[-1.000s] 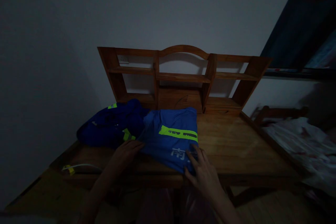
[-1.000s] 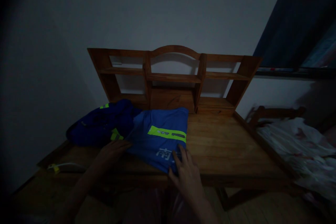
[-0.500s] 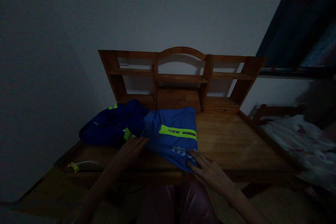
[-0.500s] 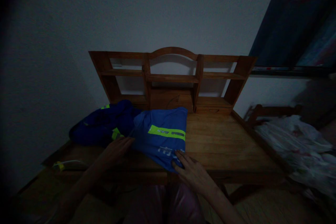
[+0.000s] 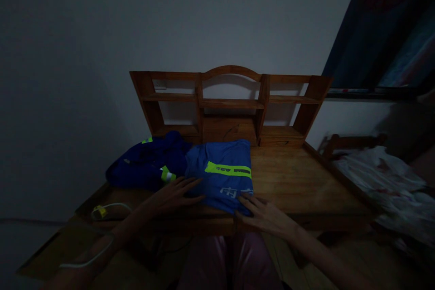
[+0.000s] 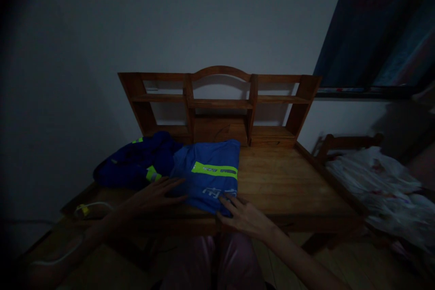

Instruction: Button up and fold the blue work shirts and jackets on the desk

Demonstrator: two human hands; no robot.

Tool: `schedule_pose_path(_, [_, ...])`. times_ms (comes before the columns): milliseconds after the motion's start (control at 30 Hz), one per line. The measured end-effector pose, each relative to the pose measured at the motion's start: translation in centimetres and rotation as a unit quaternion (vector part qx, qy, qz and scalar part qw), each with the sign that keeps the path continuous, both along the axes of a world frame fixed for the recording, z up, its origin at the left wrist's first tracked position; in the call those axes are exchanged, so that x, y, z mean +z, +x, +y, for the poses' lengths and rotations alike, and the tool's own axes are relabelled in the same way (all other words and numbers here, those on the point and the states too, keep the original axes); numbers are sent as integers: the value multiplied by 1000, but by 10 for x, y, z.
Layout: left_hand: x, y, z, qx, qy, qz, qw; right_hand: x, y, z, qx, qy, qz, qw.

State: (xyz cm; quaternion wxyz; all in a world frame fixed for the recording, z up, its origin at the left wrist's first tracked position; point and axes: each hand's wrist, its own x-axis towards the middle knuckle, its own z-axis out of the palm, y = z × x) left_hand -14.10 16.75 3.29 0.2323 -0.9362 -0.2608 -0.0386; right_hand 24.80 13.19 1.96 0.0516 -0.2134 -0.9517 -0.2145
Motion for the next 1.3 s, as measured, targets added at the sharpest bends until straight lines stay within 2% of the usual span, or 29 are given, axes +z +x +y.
schedule_pose_path(133, [-11, -6, 3, -33, -7, 6, 999, 5, 1, -6, -11, 6, -19, 1000])
schedule_pose_path(200, [-18, -11, 5, -4, 3, -4, 1000, 7, 2, -5, -39, 10, -15, 999])
schedule_pose_path(300, [-25, -15, 8, 83, 32, -37, 995, 11, 4, -1, -65, 19, 4, 998])
schedule_pose_path(367, [-26, -15, 6, 119, 44, -58, 990, 12, 5, 2, -73, 20, 13, 997])
schedule_pose_path(567, [-38, -5, -2, 125, 32, -113, 985, 8, 15, 8, -109, 23, 6, 994])
schedule_pose_path(633, [-40, -2, 2, 149, 29, -145, 978, 15, 22, 11, -108, 23, 13, 994])
schedule_pose_path(667, [-36, 1, 6, 168, 32, -167, 971, 23, 26, 14, -108, 26, 23, 994])
schedule_pose_path(700, [-27, 4, 10, 188, 37, -191, 963, 36, 31, 17, -112, 31, 42, 992])
schedule_pose_path(767, [6, 13, 21, 217, 59, -246, 943, 72, 39, 29, -134, 52, 100, 984])
schedule_pose_path(833, [57, 23, 33, 204, 89, -306, 926, 122, 46, 42, -169, 73, 177, 967])
schedule_pose_path(967, [177, 41, 52, 103, 92, -411, 901, 231, 57, 60, -136, 89, 291, 943])
schedule_pose_path(1067, [247, 48, 56, 28, 51, -468, 882, 294, 68, 59, -123, 48, 350, 928])
schedule_pose_path(1167, [288, 54, 55, 15, -22, -510, 860, 333, 82, 56, -81, -47, 417, 904])
schedule_pose_path(1233, [300, 58, 56, 17, -55, -524, 850, 347, 91, 57, -56, -98, 440, 891])
schedule_pose_path(1300, [304, 60, 61, 22, -63, -537, 841, 351, 98, 63, -58, -125, 427, 894])
